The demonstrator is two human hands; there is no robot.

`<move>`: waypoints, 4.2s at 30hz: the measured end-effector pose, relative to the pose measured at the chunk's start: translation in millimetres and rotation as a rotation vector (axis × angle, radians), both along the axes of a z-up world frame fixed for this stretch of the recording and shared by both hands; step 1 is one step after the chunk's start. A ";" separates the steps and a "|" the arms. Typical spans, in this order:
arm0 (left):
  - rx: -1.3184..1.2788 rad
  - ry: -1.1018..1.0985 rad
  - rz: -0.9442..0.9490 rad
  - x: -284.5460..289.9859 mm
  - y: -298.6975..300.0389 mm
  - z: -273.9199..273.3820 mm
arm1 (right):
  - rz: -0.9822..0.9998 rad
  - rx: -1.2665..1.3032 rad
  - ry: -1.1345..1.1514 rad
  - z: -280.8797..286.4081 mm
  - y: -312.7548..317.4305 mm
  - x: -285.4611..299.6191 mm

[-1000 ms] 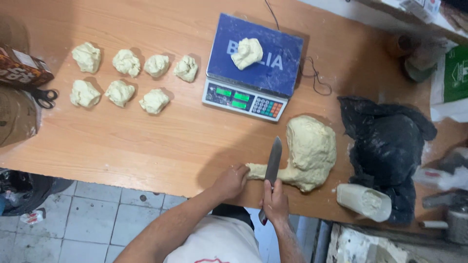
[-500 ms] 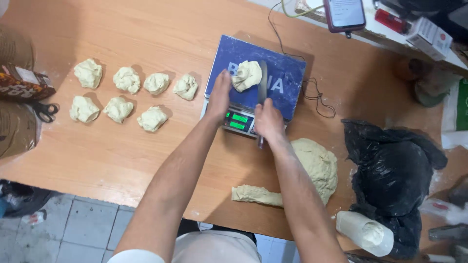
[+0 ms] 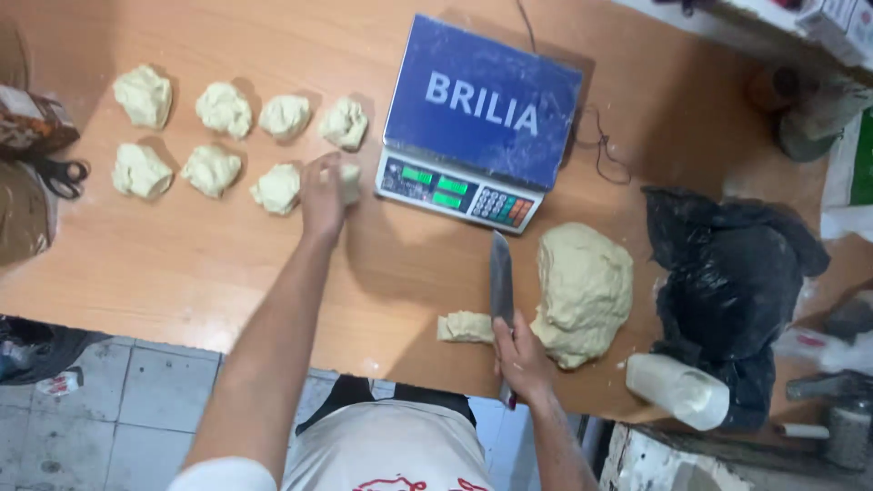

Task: Cutting a large piece of dough into smaller portions and weighing them on a digital scale.

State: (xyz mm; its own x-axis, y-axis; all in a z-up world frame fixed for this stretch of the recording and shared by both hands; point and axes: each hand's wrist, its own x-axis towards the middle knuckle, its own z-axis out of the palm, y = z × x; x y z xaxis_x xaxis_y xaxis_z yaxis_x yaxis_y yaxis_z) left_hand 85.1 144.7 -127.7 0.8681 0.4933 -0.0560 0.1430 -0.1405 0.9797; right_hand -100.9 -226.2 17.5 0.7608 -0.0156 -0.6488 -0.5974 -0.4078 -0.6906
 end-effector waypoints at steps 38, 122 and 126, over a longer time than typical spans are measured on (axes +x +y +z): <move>0.177 0.249 -0.490 -251.7 -151.0 57.5 | 0.377 -0.535 -0.163 -123.0 -10.5 -139.9; 0.915 -0.108 -0.472 107.3 -140.6 152.3 | 0.088 -0.533 -0.040 -38.8 -73.5 -152.0; 0.597 -0.184 -0.505 34.1 -124.6 179.4 | 0.046 -0.512 -0.086 -42.5 -78.8 -129.3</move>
